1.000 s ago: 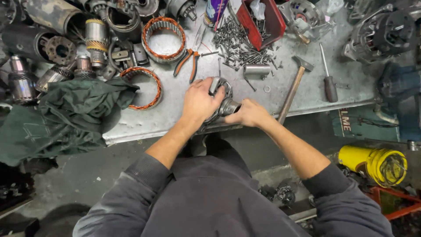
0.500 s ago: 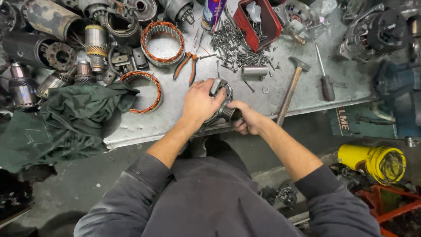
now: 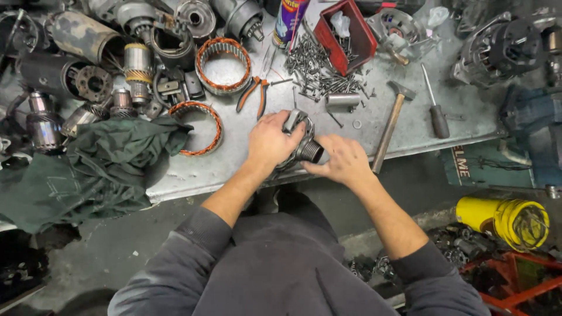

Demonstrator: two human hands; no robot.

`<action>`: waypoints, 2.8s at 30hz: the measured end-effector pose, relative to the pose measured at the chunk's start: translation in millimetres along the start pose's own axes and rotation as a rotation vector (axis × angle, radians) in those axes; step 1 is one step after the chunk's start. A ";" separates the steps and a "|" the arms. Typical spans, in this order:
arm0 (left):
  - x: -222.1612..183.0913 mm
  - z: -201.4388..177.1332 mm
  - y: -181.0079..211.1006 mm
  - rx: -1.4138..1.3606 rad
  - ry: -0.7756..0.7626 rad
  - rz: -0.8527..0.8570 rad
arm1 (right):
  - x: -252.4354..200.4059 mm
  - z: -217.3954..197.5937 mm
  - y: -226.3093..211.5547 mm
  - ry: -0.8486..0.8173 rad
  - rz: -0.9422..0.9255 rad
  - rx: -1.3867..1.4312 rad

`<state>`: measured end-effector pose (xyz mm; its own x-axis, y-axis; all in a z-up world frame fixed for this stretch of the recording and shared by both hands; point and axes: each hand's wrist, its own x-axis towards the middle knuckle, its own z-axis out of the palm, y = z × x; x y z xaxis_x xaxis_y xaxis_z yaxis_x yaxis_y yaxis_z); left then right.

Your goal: Assembling an alternator by fitting the rotor into the housing and installing internal components.

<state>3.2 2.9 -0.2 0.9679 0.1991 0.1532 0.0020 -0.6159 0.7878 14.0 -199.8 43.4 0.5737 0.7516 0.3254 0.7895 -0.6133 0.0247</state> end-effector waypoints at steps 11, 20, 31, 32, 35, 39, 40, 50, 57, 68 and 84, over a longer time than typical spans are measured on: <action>-0.8 -2.6 2.5 0.014 -0.022 -0.030 | -3.8 1.9 -1.4 -0.010 0.057 0.222; -2.3 -7.7 6.6 0.014 -0.020 -0.030 | -38.7 61.4 49.4 0.087 0.429 0.649; -2.5 -1.0 -0.2 -0.004 -0.058 -0.078 | -81.4 107.8 114.9 0.009 0.859 0.137; -2.2 0.1 -0.5 -0.006 -0.062 -0.074 | -80.6 105.6 116.0 0.010 0.864 0.135; -0.8 2.5 -1.5 0.008 -0.067 -0.087 | -78.6 104.7 122.4 -0.139 0.843 0.125; -2.3 -0.6 -3.0 0.013 -0.054 -0.086 | -75.6 110.7 130.6 -0.110 0.788 0.096; -1.9 -0.6 -1.2 -0.005 -0.068 -0.094 | -74.5 107.4 134.2 -0.133 0.805 0.102; -0.4 -7.9 6.2 -0.008 -0.061 -0.092 | -59.8 32.4 16.1 -0.018 0.821 0.995; 0.1 -9.9 10.3 -0.010 -0.080 -0.111 | -47.8 41.6 -19.6 0.183 0.477 0.528; -1.1 -2.2 2.6 0.006 -0.016 -0.088 | -48.3 49.8 -29.2 0.226 0.647 0.570; -2.8 -2.6 1.5 -0.012 -0.044 -0.096 | -48.2 89.7 41.2 0.079 1.018 0.546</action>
<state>-0.2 3.4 2.1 0.9735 0.2228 0.0506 0.0924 -0.5867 0.8045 38.5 -239.5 -56.0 0.9981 -0.0587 0.0186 -0.0298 -0.7252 -0.6879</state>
